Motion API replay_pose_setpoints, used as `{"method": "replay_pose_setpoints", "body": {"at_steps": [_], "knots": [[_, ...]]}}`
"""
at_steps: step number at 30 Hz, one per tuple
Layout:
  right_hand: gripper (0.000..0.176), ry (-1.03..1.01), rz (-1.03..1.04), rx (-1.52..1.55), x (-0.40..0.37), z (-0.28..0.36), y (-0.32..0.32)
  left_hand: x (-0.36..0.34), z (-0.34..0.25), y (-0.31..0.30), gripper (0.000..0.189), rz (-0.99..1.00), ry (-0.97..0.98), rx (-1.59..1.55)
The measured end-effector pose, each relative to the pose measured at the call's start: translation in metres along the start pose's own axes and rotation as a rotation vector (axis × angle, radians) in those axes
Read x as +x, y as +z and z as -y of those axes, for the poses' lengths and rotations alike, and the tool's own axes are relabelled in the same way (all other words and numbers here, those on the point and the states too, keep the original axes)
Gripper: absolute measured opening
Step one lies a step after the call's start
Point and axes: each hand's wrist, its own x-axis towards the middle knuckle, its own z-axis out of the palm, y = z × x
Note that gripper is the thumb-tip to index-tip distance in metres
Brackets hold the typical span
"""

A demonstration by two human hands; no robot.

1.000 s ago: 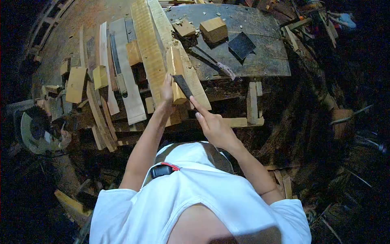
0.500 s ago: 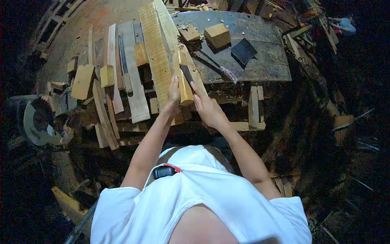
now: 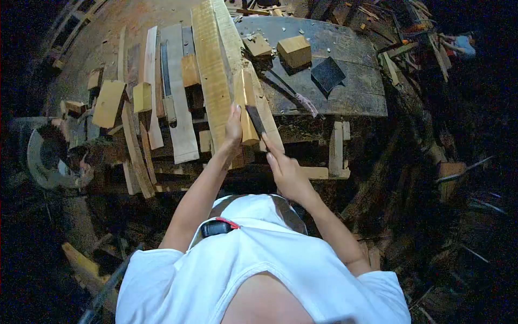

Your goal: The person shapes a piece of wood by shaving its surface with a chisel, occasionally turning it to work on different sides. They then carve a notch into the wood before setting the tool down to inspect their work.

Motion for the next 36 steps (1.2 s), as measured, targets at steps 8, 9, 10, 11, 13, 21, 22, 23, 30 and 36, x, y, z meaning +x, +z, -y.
{"method": "replay_pose_setpoints", "body": {"at_steps": [8,9,10,11,13,21,22,23,30,36], "knots": [[0.046,0.064,0.005,-0.093,0.070,0.000,0.002,-0.023,-0.047,0.024,0.050,-0.004,-0.164,-0.127],[0.046,0.047,0.007,-0.095,0.066,0.000,0.003,-0.023,-0.052,0.026,0.050,-0.015,-0.178,-0.120],[0.046,-0.020,-0.022,-0.088,0.053,-0.004,0.005,-0.022,-0.047,0.024,0.051,0.003,-0.177,-0.146],[0.046,-0.087,-0.054,-0.083,0.039,-0.008,0.006,-0.017,-0.042,0.020,0.051,-0.001,-0.166,-0.151],[0.046,-0.038,0.007,-0.030,0.021,-0.001,0.002,-0.014,-0.035,0.018,0.044,-0.082,-0.053,-0.016],[0.047,-0.013,-0.059,-0.171,0.083,-0.013,0.004,-0.035,-0.074,0.041,0.046,0.024,-0.129,-0.118],[0.047,-0.005,-0.044,-0.194,0.069,-0.010,0.003,-0.035,-0.072,0.040,0.048,-0.003,-0.107,-0.048],[0.047,0.003,-0.028,-0.218,0.054,-0.009,0.003,-0.031,-0.070,0.038,0.048,-0.011,-0.101,-0.052],[0.047,0.045,-0.054,-0.227,0.063,-0.011,-0.002,-0.021,-0.048,0.034,0.046,0.081,0.061,0.098],[0.048,0.047,-0.002,-0.195,0.026,-0.009,-0.004,-0.028,-0.057,0.031,0.049,0.055,0.075,0.341]]}}
